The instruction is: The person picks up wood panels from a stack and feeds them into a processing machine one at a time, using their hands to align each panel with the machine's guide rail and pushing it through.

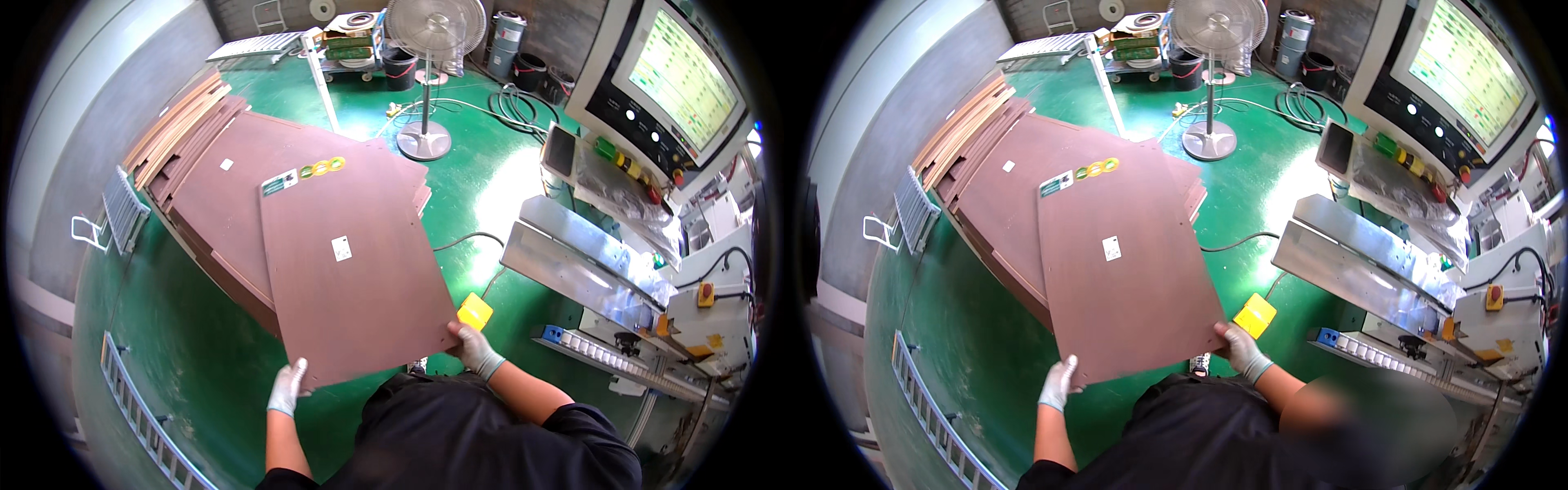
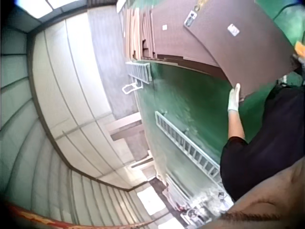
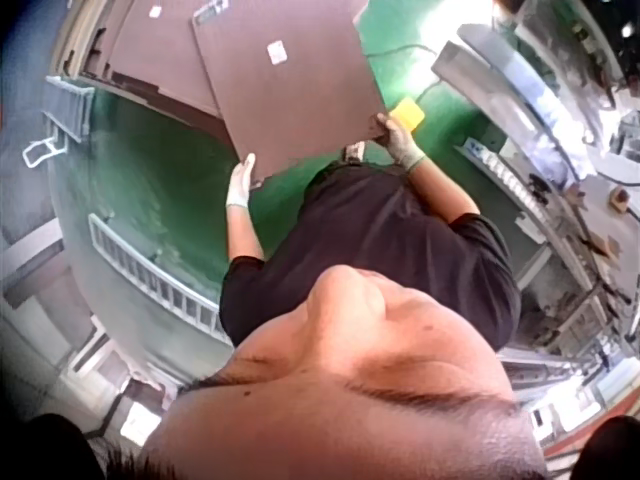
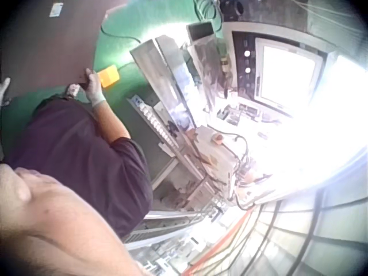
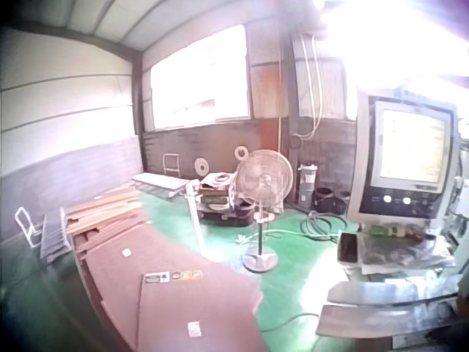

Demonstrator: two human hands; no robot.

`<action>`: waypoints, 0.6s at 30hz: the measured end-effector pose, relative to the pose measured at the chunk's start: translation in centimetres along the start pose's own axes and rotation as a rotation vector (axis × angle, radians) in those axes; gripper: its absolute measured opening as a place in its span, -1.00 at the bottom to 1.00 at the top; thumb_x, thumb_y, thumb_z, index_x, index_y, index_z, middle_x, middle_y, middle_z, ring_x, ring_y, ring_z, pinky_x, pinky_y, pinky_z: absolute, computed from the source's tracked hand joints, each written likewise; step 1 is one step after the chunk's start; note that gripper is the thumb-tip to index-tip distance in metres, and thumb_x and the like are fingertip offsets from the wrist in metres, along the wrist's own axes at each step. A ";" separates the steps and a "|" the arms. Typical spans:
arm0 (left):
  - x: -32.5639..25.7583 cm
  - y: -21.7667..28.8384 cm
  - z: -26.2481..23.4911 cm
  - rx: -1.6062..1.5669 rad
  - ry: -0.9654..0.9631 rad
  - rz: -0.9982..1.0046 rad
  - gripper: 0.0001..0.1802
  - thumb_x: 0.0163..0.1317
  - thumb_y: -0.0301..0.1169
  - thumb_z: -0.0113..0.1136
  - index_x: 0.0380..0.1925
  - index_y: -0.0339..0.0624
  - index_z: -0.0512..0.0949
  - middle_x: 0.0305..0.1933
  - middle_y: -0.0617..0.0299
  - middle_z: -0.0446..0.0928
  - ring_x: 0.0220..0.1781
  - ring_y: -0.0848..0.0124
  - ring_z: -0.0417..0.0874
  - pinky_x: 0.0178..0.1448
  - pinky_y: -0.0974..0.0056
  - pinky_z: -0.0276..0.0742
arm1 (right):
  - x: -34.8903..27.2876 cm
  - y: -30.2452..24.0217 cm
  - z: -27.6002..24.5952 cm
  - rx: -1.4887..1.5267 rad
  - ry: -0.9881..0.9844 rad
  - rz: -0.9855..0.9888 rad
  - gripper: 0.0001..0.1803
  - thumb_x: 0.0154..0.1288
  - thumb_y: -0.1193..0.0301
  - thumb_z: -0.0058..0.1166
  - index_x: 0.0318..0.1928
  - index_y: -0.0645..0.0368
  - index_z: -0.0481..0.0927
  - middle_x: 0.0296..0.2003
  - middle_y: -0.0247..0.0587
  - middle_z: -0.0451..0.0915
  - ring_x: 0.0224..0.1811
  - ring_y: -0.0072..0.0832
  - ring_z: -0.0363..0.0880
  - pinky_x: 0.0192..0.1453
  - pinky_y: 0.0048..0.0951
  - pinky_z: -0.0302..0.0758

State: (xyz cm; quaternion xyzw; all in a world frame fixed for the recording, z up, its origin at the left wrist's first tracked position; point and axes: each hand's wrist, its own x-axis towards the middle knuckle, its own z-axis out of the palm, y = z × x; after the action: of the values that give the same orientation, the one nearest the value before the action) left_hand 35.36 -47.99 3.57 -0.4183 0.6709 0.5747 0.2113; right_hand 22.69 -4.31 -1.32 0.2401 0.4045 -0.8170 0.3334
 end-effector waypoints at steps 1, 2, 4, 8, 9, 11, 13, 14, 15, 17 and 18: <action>-1.1 0.0 1.6 -0.084 -0.079 0.006 -0.27 0.36 0.13 0.22 0.19 -0.35 0.49 0.06 0.01 0.64 0.01 0.22 0.70 -0.09 0.09 0.68 | 0.4 -0.4 -0.9 0.145 0.028 -0.045 -0.58 0.48 0.25 0.07 0.23 0.18 0.52 0.13 -0.23 0.64 0.16 -0.32 0.63 0.34 -0.14 0.51; -2.1 -0.2 3.2 -0.168 -0.156 0.014 -0.27 0.38 0.11 0.19 0.24 -0.33 0.47 0.11 0.01 0.64 0.10 0.22 0.67 0.06 0.02 0.67 | 0.9 -0.9 -1.5 0.290 0.050 -0.092 -0.61 0.49 0.26 0.05 0.23 0.14 0.53 0.12 -0.26 0.65 0.18 -0.32 0.62 0.34 -0.12 0.50; -0.4 -4.2 5.4 -0.423 -0.237 0.173 -0.26 0.42 0.04 0.16 0.32 -0.39 0.40 0.25 -0.03 0.56 0.23 0.15 0.61 0.31 0.02 0.54 | 1.7 -1.7 -1.6 0.370 0.076 -0.126 -0.64 0.50 0.24 0.03 0.20 0.07 0.55 0.10 -0.29 0.67 0.21 -0.34 0.59 0.34 -0.13 0.47; -2.9 -1.5 9.5 -0.606 -0.362 0.202 -0.30 0.45 -0.06 0.12 0.36 -0.40 0.32 0.36 -0.03 0.46 0.36 0.12 0.51 0.45 0.03 0.42 | 0.7 -5.2 -0.2 0.369 0.036 -0.245 -0.52 0.47 0.08 0.09 0.22 0.10 0.54 0.12 -0.25 0.66 0.19 -0.31 0.59 0.35 -0.10 0.40; -3.5 -0.3 10.3 -0.599 -0.418 0.176 -0.31 0.45 -0.07 0.12 0.36 -0.39 0.32 0.37 -0.02 0.45 0.38 0.12 0.50 0.45 0.03 0.41 | -0.8 -5.7 0.7 0.353 0.007 -0.277 -0.49 0.46 0.04 0.10 0.23 0.11 0.54 0.12 -0.24 0.66 0.18 -0.30 0.59 0.36 -0.10 0.38; -2.8 0.8 12.2 -0.582 -0.601 0.164 -0.37 0.46 -0.13 0.10 0.37 -0.31 0.31 0.40 0.02 0.41 0.41 0.16 0.46 0.45 0.04 0.42 | -1.3 -4.8 0.7 0.117 -0.206 -0.236 -0.45 0.44 0.05 0.16 0.22 0.20 0.53 0.12 -0.16 0.64 0.16 -0.26 0.61 0.36 -0.10 0.44; -4.2 4.4 15.9 -0.446 -0.681 0.136 -0.37 0.46 -0.14 0.12 0.39 -0.26 0.30 0.41 0.05 0.39 0.39 0.18 0.46 0.46 0.03 0.41 | -2.9 -3.5 2.5 -0.191 -0.218 -0.161 -0.45 0.43 0.09 0.19 0.21 0.26 0.52 0.08 -0.12 0.64 0.13 -0.31 0.62 0.33 -0.14 0.50; -5.0 5.6 17.7 -0.375 -0.719 0.124 -0.37 0.46 -0.14 0.13 0.40 -0.24 0.29 0.42 0.07 0.38 0.39 0.18 0.46 0.46 0.03 0.41 | -3.7 -2.4 3.2 -0.331 -0.158 -0.128 -0.44 0.42 0.11 0.20 0.21 0.29 0.51 0.06 -0.11 0.64 0.11 -0.34 0.63 0.31 -0.17 0.54; -4.8 5.3 18.7 -0.347 -0.768 0.065 -0.36 0.46 -0.14 0.13 0.41 -0.22 0.28 0.42 0.07 0.38 0.38 0.18 0.46 0.48 0.02 0.39 | -4.3 -1.5 3.7 -0.153 -0.097 -0.162 -0.44 0.42 0.14 0.20 0.20 0.35 0.51 0.01 -0.13 0.66 0.07 -0.41 0.63 0.24 -0.29 0.56; -2.9 4.3 20.9 -0.286 -0.878 -0.058 -0.35 0.46 -0.15 0.15 0.43 -0.19 0.26 0.41 0.08 0.37 0.37 0.17 0.46 0.50 0.00 0.34 | -3.8 -1.0 1.3 -0.186 0.001 -0.231 -0.47 0.43 0.18 0.20 0.19 0.37 0.52 -0.02 -0.15 0.67 0.03 -0.43 0.64 0.20 -0.35 0.57; -2.4 4.0 22.0 -0.345 -0.888 -0.080 -0.33 0.45 -0.12 0.15 0.43 -0.18 0.25 0.41 0.09 0.37 0.38 0.16 0.44 0.52 -0.02 0.32 | -4.0 -1.1 -0.5 -0.206 0.059 -0.264 -0.48 0.43 0.20 0.19 0.18 0.38 0.53 -0.03 -0.17 0.67 0.02 -0.44 0.64 0.18 -0.38 0.57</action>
State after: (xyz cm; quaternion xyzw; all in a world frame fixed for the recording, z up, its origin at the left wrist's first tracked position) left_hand 29.18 -26.40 2.28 -0.1867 0.3941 0.7923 0.4268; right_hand 24.60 -2.05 1.56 0.1732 0.5237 -0.8006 0.2341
